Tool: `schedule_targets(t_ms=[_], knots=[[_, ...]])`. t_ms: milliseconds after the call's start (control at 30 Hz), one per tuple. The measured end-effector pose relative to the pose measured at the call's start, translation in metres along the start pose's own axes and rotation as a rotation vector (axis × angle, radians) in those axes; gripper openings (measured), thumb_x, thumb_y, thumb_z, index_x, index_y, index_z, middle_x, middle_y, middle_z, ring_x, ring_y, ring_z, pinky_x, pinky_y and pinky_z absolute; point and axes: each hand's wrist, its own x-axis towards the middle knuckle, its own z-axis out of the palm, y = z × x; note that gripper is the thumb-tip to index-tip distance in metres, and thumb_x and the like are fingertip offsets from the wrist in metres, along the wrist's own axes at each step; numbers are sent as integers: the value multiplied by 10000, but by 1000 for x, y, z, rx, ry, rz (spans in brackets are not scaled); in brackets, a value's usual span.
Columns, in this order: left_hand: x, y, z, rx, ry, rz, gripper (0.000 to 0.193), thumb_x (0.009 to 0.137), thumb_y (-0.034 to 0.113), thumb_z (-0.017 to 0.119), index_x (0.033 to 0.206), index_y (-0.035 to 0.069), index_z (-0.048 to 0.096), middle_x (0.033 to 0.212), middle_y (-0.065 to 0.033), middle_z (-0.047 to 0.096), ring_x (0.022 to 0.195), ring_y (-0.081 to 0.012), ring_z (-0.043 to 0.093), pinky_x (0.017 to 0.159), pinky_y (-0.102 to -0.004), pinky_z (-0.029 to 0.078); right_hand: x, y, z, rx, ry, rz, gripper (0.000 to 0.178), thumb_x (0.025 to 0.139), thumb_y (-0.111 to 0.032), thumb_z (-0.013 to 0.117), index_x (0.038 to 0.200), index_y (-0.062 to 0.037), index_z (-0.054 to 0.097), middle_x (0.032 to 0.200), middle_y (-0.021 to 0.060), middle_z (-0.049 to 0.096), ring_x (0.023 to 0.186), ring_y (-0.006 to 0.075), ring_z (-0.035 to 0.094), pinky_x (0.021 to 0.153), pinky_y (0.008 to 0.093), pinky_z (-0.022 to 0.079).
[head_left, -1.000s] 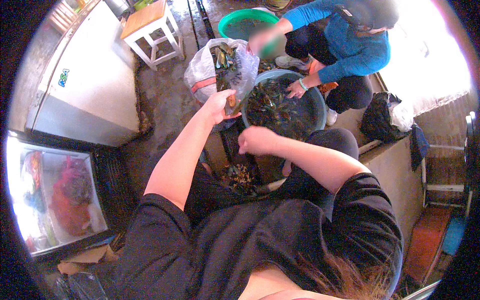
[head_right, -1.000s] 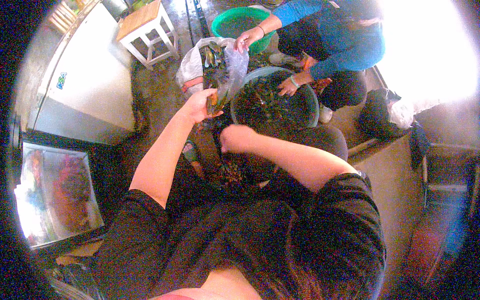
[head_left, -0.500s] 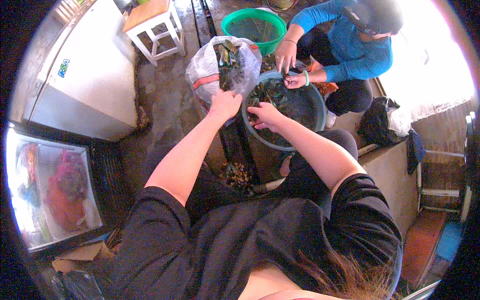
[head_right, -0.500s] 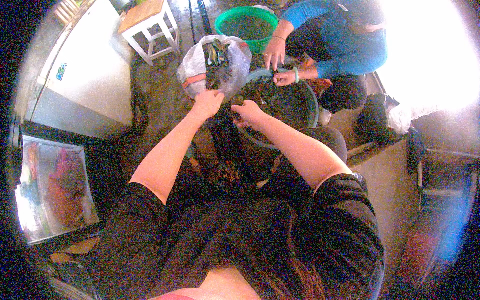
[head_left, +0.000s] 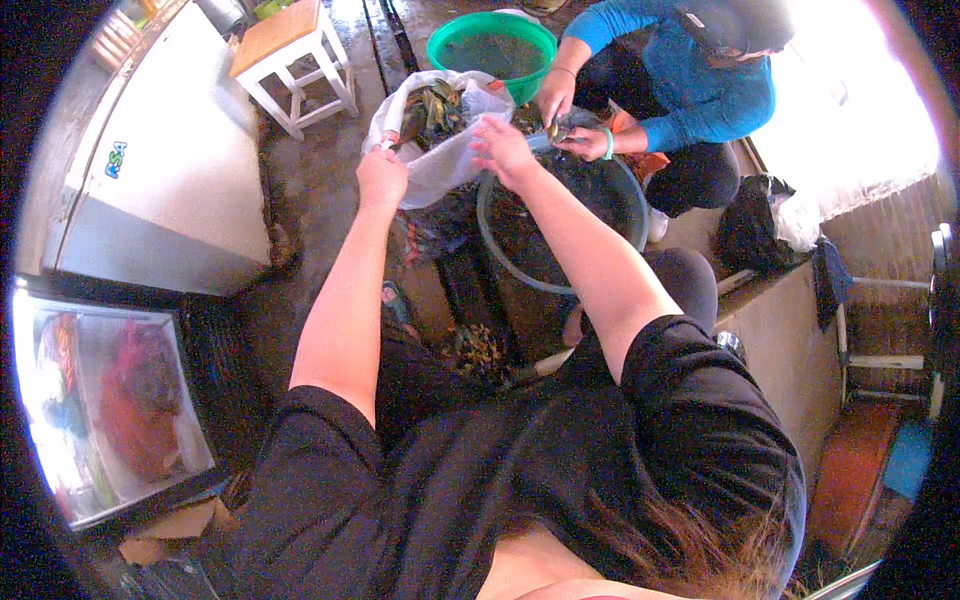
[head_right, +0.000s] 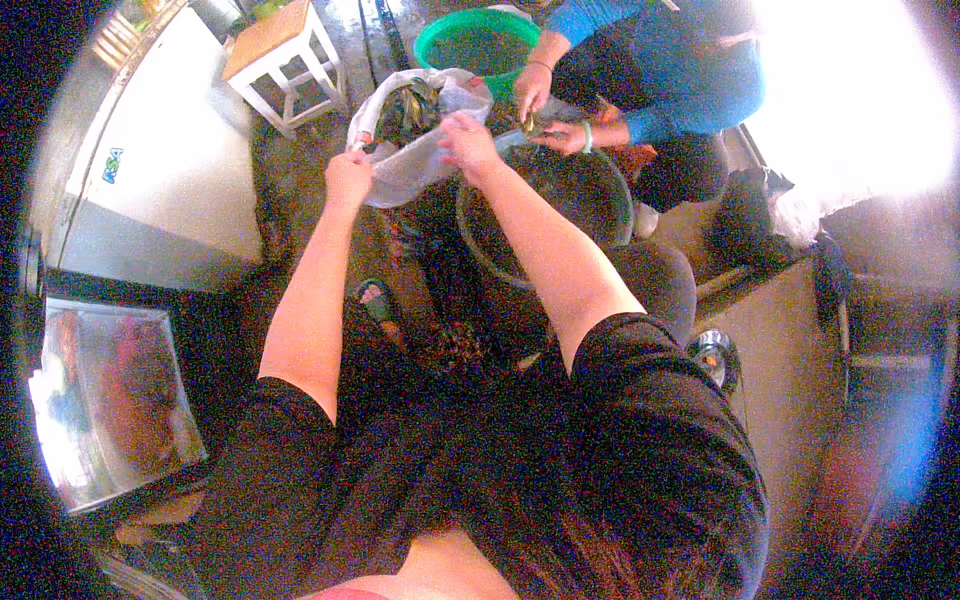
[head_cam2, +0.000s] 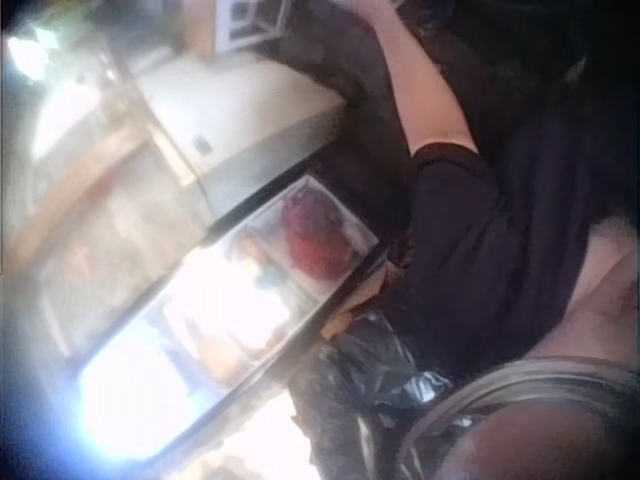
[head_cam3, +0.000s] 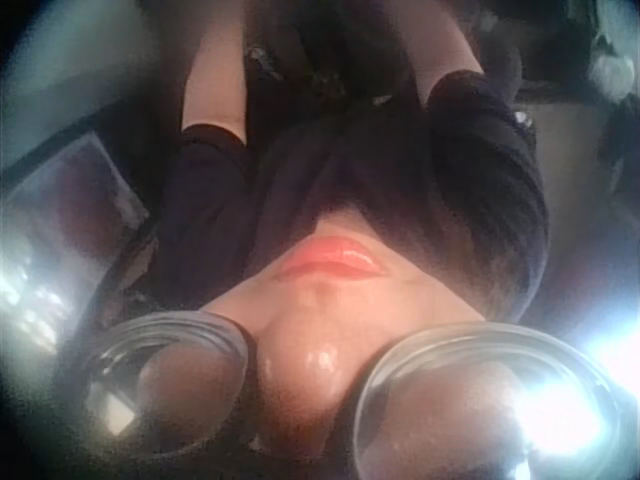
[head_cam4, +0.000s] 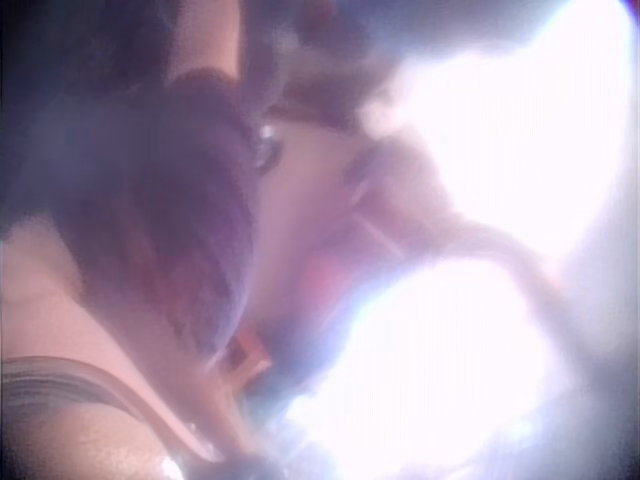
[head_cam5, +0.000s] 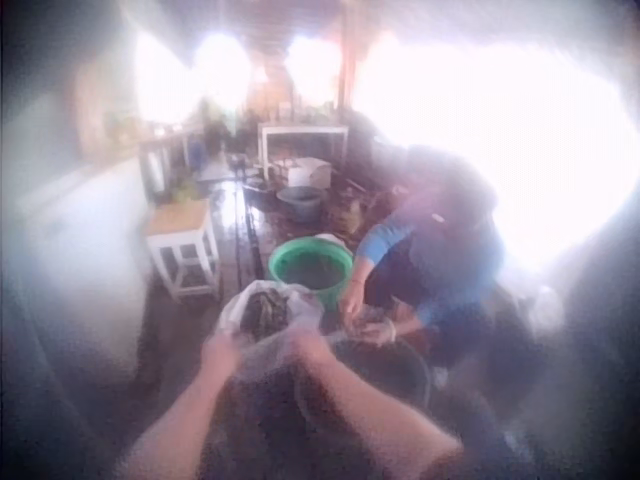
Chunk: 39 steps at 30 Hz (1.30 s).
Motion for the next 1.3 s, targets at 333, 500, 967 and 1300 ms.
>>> schedule_targets(t_ms=[333, 500, 967, 1300], knots=[[7, 11, -22, 182, -199, 165, 233, 832, 178, 523, 956, 40, 664, 894, -190, 646, 834, -340, 632, 771, -411, 497, -29, 129, -206, -1663, 116, 328, 284, 739, -151, 562, 942, 12, 676, 998, 216, 659, 946, 354, 643, 831, 422, 511], [-28, 56, -37, 232, -457, 61, 339, 810, 267, 557, 1071, 73, 654, 1113, -205, 614, 1050, -336, 593, 922, -420, 463, -55, 145, -154, -1636, 133, 395, 495, 798, -150, 552, 1288, -176, 493, 1330, 110, 488, 1195, 309, 500, 953, 481, 439], [-40, 76, -22, 336, -654, 24, 468, 817, 410, 576, 1119, 57, 634, 1139, -170, 620, 1057, -310, 597, 917, -409, 463, -47, 204, -166, -1827, 89, 213, 482, 760, -231, 672, 1220, -179, 538, 1264, 111, 485, 1199, 323, 446, 931, 581, 411], [-41, 65, -13, 353, -623, 95, 481, 818, 423, 569, 1129, 61, 629, 1116, -170, 631, 1043, -311, 605, 907, -410, 472, -58, 192, -110, -1905, -124, -450, 366, 871, -135, 491, 1232, -179, 534, 1318, 76, 458, 1171, 265, 472, 914, 576, 382]])
